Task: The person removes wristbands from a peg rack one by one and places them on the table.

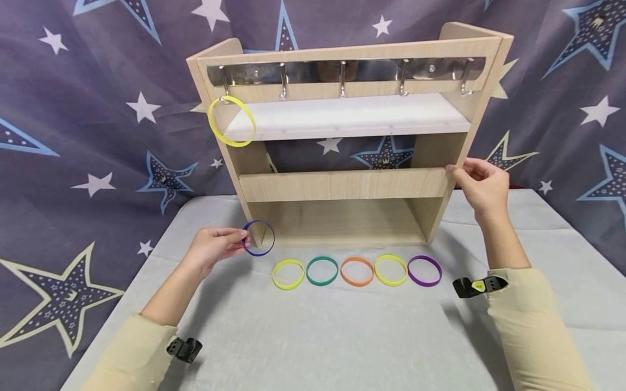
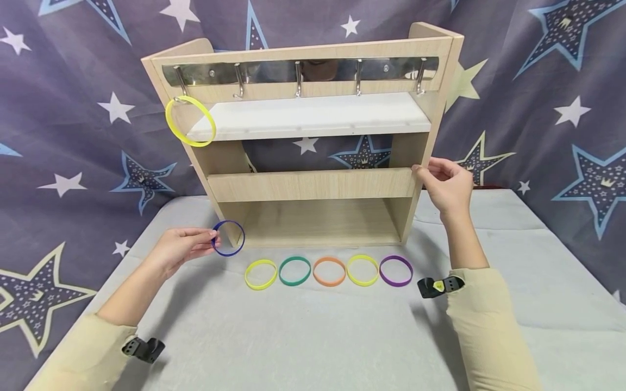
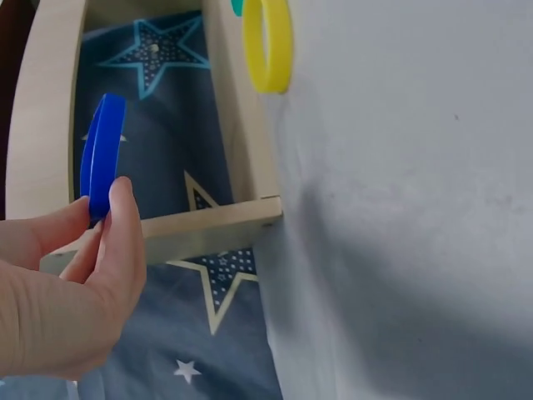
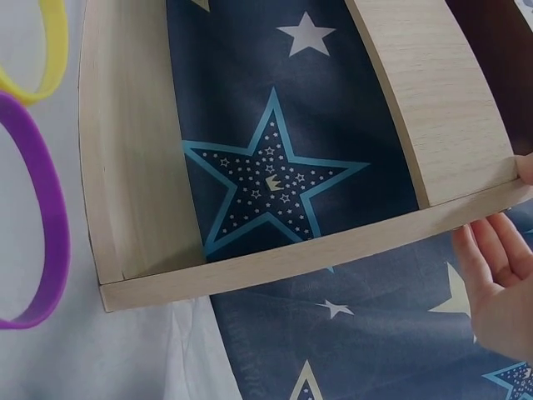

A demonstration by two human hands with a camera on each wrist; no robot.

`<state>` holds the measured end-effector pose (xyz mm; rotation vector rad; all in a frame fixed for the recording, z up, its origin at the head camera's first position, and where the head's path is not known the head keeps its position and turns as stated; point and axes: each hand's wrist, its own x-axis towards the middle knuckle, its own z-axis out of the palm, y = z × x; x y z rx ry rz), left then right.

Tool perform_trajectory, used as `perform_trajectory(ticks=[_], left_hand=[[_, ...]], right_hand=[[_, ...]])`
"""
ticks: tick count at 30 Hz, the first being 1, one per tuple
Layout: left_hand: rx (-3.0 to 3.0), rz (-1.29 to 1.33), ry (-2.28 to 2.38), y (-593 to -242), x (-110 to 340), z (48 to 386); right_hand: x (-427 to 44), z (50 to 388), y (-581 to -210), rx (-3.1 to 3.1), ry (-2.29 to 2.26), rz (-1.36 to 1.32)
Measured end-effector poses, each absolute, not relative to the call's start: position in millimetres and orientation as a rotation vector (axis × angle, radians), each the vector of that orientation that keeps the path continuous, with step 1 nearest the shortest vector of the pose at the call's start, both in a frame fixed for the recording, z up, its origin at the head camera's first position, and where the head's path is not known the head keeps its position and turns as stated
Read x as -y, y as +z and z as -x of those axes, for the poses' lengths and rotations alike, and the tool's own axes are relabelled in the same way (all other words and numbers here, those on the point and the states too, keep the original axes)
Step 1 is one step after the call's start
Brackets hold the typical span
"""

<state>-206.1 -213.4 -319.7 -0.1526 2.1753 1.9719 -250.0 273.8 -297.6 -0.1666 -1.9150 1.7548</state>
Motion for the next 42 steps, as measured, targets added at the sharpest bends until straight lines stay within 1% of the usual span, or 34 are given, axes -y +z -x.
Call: perform_trajectory(ticks=[8,17,24,33,42], left_hand=[[-2.255,0.185,1.885,-323,219,208],[-2.267,0.175,1.859,-323,224,209],[-2.220,0.138,1.843,-334,231,213],[-2.189,0.115,1.706,-351,238,215],[-2.218,0.138,1.533,-361,238,216]], right_hand=[[-280,246,-296,1.956,1.826,0.080],[-291,247,-294,2.135,1.723,0.044],[-296,245,-293,2.084,1.887,-0.032],[-300,248,-290,2.168,1.800,-0.082],[-302,253,-292,2.038,2.008,-0.194]])
